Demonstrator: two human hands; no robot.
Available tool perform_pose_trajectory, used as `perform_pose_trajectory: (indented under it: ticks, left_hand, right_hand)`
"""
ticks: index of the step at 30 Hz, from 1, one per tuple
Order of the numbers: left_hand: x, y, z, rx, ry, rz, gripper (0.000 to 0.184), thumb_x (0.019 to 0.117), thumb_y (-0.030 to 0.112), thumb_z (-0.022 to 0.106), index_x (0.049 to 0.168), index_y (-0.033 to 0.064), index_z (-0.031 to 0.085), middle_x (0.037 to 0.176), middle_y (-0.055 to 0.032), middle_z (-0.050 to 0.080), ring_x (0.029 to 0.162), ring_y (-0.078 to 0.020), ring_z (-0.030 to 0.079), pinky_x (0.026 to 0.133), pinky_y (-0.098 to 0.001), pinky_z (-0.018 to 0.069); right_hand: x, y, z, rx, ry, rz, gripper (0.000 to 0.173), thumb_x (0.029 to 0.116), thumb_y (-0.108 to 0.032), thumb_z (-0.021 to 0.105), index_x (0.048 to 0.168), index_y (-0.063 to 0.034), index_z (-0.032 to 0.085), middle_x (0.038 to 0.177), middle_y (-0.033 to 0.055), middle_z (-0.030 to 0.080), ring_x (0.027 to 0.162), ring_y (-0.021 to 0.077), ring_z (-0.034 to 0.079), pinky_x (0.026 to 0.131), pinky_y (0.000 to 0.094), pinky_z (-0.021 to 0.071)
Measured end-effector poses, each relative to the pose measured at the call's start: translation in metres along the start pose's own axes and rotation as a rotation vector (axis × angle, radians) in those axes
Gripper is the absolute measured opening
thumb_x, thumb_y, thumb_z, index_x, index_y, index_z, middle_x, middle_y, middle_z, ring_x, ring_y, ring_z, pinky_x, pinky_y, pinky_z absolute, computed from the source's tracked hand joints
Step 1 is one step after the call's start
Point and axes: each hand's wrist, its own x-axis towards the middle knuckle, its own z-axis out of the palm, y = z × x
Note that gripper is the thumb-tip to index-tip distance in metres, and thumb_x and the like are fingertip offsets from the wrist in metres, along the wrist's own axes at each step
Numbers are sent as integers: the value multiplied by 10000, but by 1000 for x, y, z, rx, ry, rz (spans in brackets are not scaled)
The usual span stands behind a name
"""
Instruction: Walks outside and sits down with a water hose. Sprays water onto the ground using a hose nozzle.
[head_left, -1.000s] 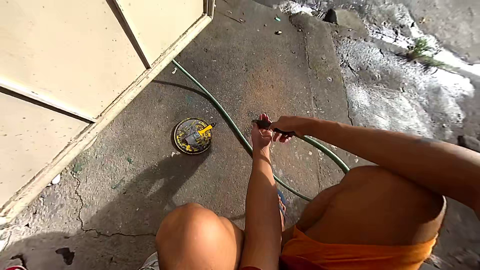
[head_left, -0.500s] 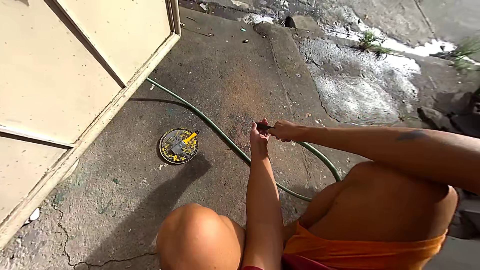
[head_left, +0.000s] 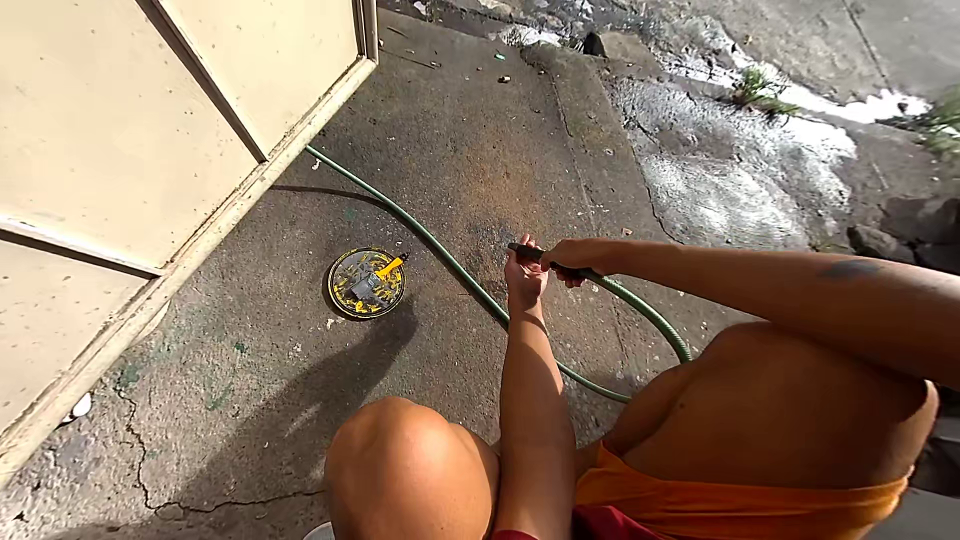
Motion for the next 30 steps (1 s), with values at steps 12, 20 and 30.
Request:
perform_pose_trajectory:
  ticks: [12,20,30]
  left_hand:
    - [-14,-12,-6,-79,-309,6,647,1104,490,133,1539,92,399,1553,-93,491,1407,-229,504,1128,-386,444]
    - [-3,-6,14,-175,-60,-90,450,1110,409,251,966,166,600,948,-10,716,924,-167,715,857,-347,591]
    - [12,-6,35,148,361,-102,332,1119,368,302,933,152,472,731,-7,534,665,-140,596,710,-319,574]
  right_hand:
    - [-12,6,-4,40,-52,-58,390,1103,-439,446,989,-85,564,656,11,523,466,84,473,443,226,427]
    - [0,9,-15,-4,-47,-33,383,1108,-427,430,1000,-89,575,642,-6,502,459,76,442,437,227,399]
    - [7,16,-15,-500,126,-150,467,1102,-374,452,850,-8,593,653,107,535,514,209,523,519,385,468]
